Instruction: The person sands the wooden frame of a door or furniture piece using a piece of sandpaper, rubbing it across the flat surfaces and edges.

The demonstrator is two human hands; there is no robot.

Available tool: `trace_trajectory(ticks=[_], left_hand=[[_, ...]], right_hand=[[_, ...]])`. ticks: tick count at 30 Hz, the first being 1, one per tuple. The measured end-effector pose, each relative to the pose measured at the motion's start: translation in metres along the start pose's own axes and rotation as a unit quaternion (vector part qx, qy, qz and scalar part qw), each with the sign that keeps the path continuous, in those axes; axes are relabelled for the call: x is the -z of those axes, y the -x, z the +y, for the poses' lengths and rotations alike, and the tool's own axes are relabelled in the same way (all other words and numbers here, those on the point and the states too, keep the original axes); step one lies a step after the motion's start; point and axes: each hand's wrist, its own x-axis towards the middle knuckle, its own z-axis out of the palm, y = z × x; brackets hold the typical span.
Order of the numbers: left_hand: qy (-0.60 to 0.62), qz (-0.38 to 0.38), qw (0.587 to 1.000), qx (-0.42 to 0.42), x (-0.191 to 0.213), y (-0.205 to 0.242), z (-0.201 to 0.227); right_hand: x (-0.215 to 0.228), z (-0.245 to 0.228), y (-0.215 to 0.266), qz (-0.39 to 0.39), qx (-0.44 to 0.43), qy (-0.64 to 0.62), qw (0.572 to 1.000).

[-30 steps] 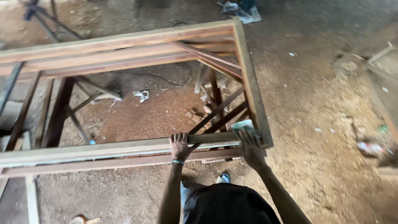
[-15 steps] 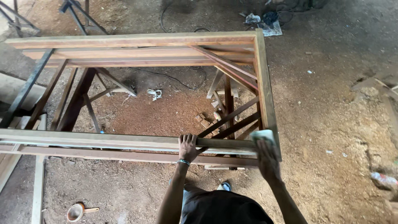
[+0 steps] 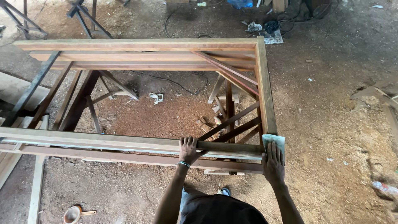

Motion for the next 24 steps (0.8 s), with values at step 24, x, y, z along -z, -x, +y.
trace_trajectory(ticks=[24], left_hand=[[0.001,0.037,0.999,-0.036,0.003,0.005,-0.002]], right_hand=[[-0.014,-0.015,-0.043,-0.039,-0.087,-0.027,0.995]])
